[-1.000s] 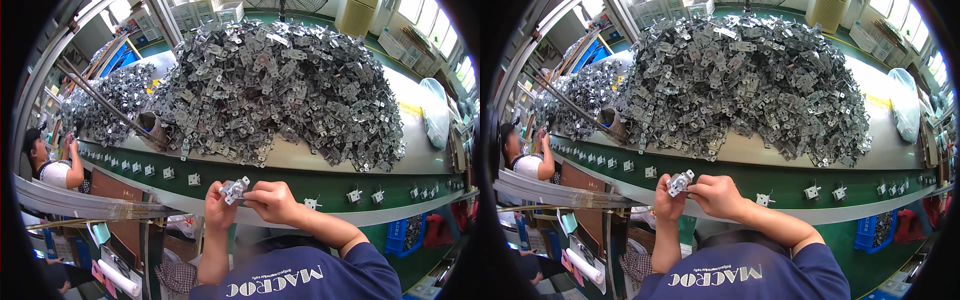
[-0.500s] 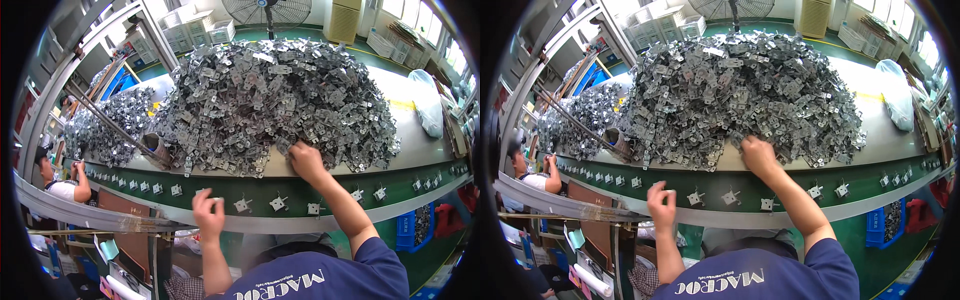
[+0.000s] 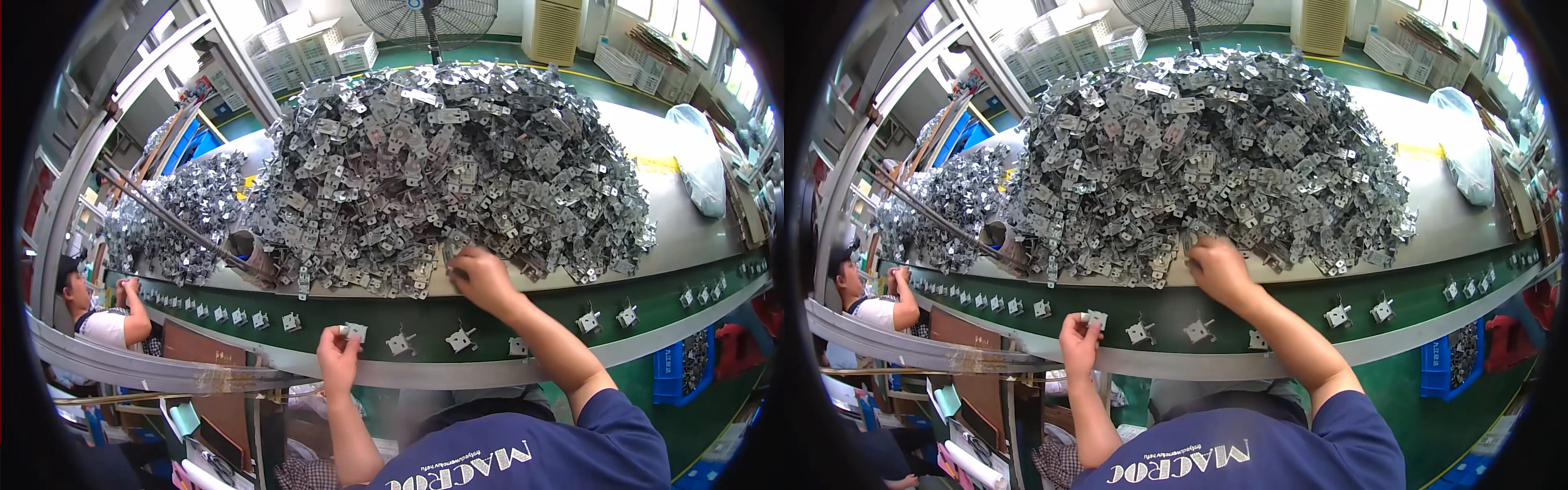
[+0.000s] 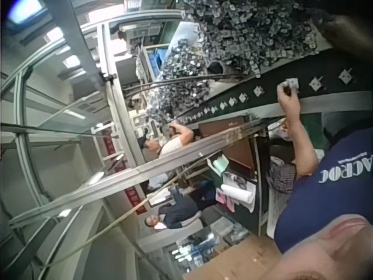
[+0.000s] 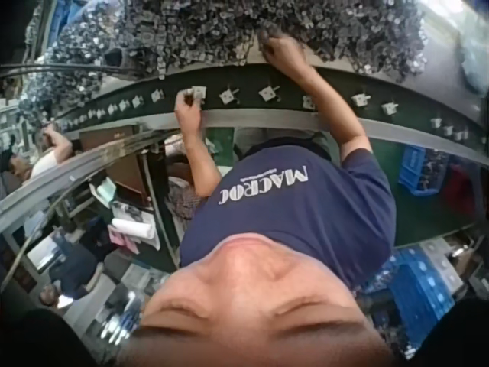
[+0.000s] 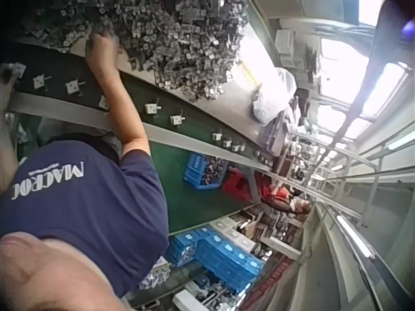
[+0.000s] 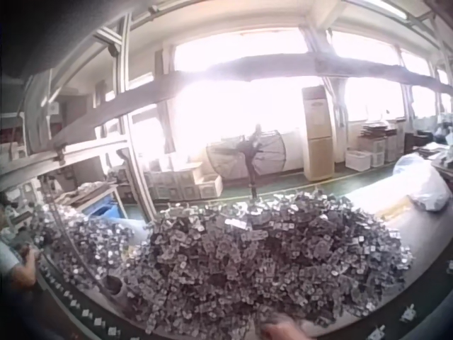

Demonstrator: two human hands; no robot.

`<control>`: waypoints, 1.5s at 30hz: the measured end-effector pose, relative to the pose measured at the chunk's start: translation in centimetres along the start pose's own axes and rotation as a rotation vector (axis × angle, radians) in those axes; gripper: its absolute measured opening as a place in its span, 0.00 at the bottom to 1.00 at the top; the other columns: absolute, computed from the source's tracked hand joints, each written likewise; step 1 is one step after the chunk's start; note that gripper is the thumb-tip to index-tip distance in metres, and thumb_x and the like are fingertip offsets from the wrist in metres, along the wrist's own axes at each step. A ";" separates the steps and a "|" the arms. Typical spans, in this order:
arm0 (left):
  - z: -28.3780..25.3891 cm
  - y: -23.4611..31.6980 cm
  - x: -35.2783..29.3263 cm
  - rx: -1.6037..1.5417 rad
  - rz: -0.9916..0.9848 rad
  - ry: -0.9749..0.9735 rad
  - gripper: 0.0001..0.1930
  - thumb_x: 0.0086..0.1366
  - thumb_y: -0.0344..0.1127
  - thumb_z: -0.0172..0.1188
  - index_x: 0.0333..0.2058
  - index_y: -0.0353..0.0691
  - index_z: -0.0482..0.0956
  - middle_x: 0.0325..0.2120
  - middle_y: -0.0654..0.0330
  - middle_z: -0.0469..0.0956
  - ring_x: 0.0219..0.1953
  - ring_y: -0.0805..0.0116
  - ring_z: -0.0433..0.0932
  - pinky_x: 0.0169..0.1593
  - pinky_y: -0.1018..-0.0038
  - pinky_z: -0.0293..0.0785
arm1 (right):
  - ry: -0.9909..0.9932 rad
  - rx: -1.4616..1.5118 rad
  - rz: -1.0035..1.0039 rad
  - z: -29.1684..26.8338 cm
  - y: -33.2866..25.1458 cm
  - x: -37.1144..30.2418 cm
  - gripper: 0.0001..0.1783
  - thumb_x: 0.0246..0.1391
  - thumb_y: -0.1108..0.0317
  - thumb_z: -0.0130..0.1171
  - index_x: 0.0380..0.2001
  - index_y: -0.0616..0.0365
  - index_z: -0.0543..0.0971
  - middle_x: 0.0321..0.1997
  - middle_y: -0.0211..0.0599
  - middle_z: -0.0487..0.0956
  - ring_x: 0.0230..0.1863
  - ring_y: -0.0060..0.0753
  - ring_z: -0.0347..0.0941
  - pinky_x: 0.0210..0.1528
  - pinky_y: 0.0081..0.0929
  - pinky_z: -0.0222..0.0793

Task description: Assembling small electronic switches or components by pressing individual parts together at a factory workbench.

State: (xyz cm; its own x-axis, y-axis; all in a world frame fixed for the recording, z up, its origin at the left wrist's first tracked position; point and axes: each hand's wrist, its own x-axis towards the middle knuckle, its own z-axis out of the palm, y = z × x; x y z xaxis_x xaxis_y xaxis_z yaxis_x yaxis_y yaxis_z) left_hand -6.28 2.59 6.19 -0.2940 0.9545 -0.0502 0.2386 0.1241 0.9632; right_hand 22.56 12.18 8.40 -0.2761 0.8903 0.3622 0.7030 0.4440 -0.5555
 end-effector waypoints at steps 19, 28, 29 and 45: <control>4.3 0.6 -4.4 -1.062 -0.053 -0.309 0.09 0.59 0.37 0.59 0.31 0.40 0.71 0.39 0.55 0.74 0.42 0.62 0.74 0.34 0.74 0.72 | -0.008 0.130 -0.107 0.9 0.0 0.7 0.10 0.35 0.78 0.62 0.27 0.63 0.77 0.30 0.43 0.76 0.32 0.44 0.75 0.34 0.30 0.71; 4.7 1.4 -4.6 -1.199 -0.143 -0.363 0.09 0.55 0.31 0.63 0.26 0.40 0.69 0.38 0.55 0.75 0.47 0.56 0.74 0.50 0.64 0.71 | -0.215 0.602 -0.031 -3.1 -7.5 -2.2 0.09 0.40 0.72 0.66 0.24 0.61 0.76 0.16 0.33 0.70 0.17 0.22 0.62 0.21 0.21 0.59; 4.9 2.0 -4.7 -1.200 -0.146 -0.365 0.09 0.55 0.31 0.63 0.26 0.40 0.69 0.38 0.55 0.75 0.47 0.56 0.74 0.50 0.64 0.71 | -0.256 0.657 -0.058 -2.8 -8.1 -2.3 0.08 0.41 0.72 0.66 0.24 0.62 0.76 0.16 0.32 0.70 0.17 0.23 0.62 0.21 0.21 0.59; 4.6 3.2 -5.4 -1.042 -0.034 -0.461 0.10 0.53 0.30 0.65 0.25 0.40 0.70 0.37 0.52 0.76 0.39 0.65 0.75 0.43 0.72 0.72 | -0.408 0.913 0.299 -1.4 -7.8 -3.3 0.06 0.44 0.75 0.64 0.25 0.62 0.76 0.20 0.20 0.70 0.22 0.10 0.62 0.23 0.12 0.58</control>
State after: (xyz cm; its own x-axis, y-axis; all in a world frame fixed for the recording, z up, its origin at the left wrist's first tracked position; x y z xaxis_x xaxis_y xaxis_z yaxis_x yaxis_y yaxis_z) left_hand 0.33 -0.96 8.34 0.1338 0.9904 0.0347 -0.7109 0.0715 0.6997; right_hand 18.96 5.62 12.55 -0.4919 0.8679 -0.0695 0.0633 -0.0440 -0.9970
